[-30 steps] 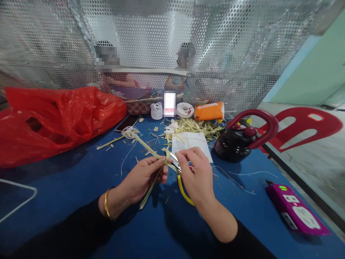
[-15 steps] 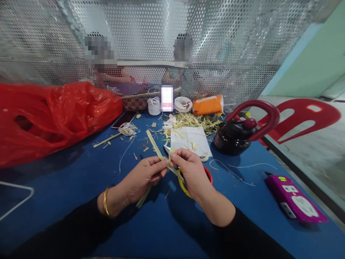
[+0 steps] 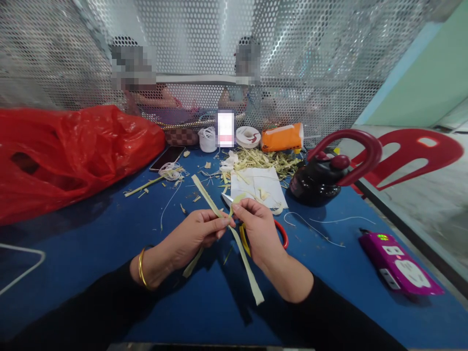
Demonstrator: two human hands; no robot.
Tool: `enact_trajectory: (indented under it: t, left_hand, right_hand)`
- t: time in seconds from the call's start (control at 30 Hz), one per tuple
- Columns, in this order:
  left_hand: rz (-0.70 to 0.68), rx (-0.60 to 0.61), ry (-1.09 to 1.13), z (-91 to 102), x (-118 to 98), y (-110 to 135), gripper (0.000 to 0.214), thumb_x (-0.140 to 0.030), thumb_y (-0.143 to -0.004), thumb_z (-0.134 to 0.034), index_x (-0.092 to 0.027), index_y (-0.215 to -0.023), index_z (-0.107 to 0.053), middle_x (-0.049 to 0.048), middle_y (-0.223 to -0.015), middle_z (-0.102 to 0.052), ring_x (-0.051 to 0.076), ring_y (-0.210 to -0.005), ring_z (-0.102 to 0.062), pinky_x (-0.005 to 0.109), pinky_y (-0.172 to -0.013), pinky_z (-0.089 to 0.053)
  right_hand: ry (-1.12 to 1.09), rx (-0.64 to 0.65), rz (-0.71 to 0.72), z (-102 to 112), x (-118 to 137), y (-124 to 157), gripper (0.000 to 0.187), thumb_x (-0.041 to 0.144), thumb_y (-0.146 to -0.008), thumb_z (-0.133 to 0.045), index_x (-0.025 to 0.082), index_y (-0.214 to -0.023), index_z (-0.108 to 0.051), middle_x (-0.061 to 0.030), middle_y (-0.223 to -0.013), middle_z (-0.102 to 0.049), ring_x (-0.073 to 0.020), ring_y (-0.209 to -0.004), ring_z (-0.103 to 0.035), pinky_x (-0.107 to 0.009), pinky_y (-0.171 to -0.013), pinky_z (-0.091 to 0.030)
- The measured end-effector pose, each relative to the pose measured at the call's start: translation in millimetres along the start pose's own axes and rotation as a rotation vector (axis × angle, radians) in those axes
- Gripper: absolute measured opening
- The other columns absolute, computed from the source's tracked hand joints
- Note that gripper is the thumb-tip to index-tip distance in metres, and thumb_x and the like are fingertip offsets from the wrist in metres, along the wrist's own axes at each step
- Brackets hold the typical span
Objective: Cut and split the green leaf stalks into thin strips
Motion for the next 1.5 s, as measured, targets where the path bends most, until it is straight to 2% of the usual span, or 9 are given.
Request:
enact_trajectory:
  t: [0.17,0.33,0.43,0.5,0.63,0.8,1.23,1.37,1.5]
  left_hand:
    - [-0.05,0.031,0.086,0.2,-1.9,-1.6,0.034,-0.044,-0.082,-0.058,-0.012,-0.071,-0.064,-0.002,-0.06,-0.052,0.002,-0.041,-0.027,0.021,-0.042,-0.015]
    - [-0.071,-0.037,0.125,10.5,-3.7,-4.8,0.034,-0.04,-0.081,-0.06,-0.012,-0.062,-0.057,-0.0048,-0.053,-0.043,0.002,-0.04,-0.024,0.02,-0.041,-0.014]
    - [-0.097,-0.078,0.155,16.1,-7.0,-5.7,0.033,-0.04,-0.08,-0.062,-0.013,-0.062,-0.056,-0.0057,-0.052,-0.042,0.001,-0.039,-0.025,0.019,-0.04,-0.015]
    - [-0.118,-0.092,0.164,17.8,-9.4,-5.5,0.031,-0.041,-0.079,-0.063,-0.013,-0.067,-0.058,-0.0057,-0.054,-0.043,0.001,-0.039,-0.026,0.018,-0.04,-0.015]
    - [-0.146,-0.098,0.101,16.7,-12.1,-3.8,0.03,-0.038,-0.071,-0.073,-0.012,-0.082,-0.063,-0.0053,-0.059,-0.048,0.002,-0.043,-0.03,0.018,-0.041,-0.017]
    - [-0.198,-0.166,-0.041,17.5,-17.1,-1.8,0.028,-0.039,-0.071,-0.071,-0.013,-0.078,-0.063,-0.005,-0.057,-0.05,0.004,-0.047,-0.035,0.019,-0.045,-0.026]
    - [-0.263,-0.241,-0.135,27.3,-20.4,-6.8,0.021,-0.034,-0.07,-0.07,-0.014,-0.073,-0.065,-0.0016,-0.059,-0.057,0.008,-0.054,-0.046,0.02,-0.051,-0.033]
    - [-0.233,-0.248,-0.124,30.2,-18.2,-7.0,0.023,-0.036,-0.07,-0.071,-0.014,-0.072,-0.066,-0.0029,-0.056,-0.054,0.006,-0.048,-0.042,0.019,-0.047,-0.03]
    - [-0.163,-0.179,-0.032,28.7,-17.3,-6.8,0.032,-0.045,-0.074,-0.066,-0.014,-0.07,-0.064,-0.0021,-0.057,-0.056,0.004,-0.041,-0.034,0.019,-0.04,-0.021]
  right_hand:
    - [0.046,0.0,0.007,2.2,6.4,-0.9,0.023,0.034,-0.068,-0.075,0.017,-0.066,-0.06,0.0027,-0.057,-0.058,-0.0104,-0.055,-0.05,-0.024,-0.058,-0.041]
    - [0.267,0.087,0.051,-5.9,13.2,0.7,0.026,0.043,-0.078,-0.065,0.017,-0.071,-0.062,0.0003,-0.067,-0.062,-0.0111,-0.061,-0.053,-0.024,-0.062,-0.043]
    - [0.443,0.198,0.073,-16.7,12.6,4.5,0.029,0.042,-0.082,-0.061,0.018,-0.065,-0.058,0.0008,-0.06,-0.06,-0.0121,-0.059,-0.053,-0.026,-0.062,-0.043]
    - [0.538,0.211,0.11,-19.0,13.0,6.4,0.032,0.039,-0.084,-0.057,0.019,-0.06,-0.055,0.0021,-0.054,-0.056,-0.0116,-0.054,-0.05,-0.026,-0.059,-0.04]
    - [0.565,0.206,0.148,-18.5,11.0,7.4,0.032,0.035,-0.085,-0.054,0.02,-0.057,-0.052,0.0031,-0.052,-0.054,-0.0117,-0.053,-0.048,-0.026,-0.059,-0.037]
    - [0.657,0.2,0.216,-15.8,9.4,6.6,0.03,0.032,-0.086,-0.052,0.021,-0.058,-0.049,0.0036,-0.051,-0.053,-0.0124,-0.054,-0.047,-0.027,-0.061,-0.037]
    - [0.647,0.208,0.208,-16.5,8.2,10.5,0.027,0.031,-0.087,-0.052,0.02,-0.062,-0.051,0.0049,-0.05,-0.051,-0.0112,-0.05,-0.046,-0.025,-0.055,-0.036]
    - [0.606,0.201,0.186,-16.7,7.2,10.4,0.024,0.032,-0.085,-0.054,0.02,-0.064,-0.053,0.0051,-0.049,-0.05,-0.0109,-0.049,-0.045,-0.025,-0.053,-0.036]
    - [0.532,0.164,0.126,-15.4,7.0,9.2,0.023,0.032,-0.082,-0.055,0.02,-0.062,-0.054,0.0048,-0.046,-0.051,-0.0109,-0.047,-0.045,-0.025,-0.052,-0.035]
Point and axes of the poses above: each hand's wrist, its own y-axis away from the middle knuckle, its own z-axis out of the back of the hand, x = y × z, the point moved 8 cm from there along -y, towards the middle knuckle
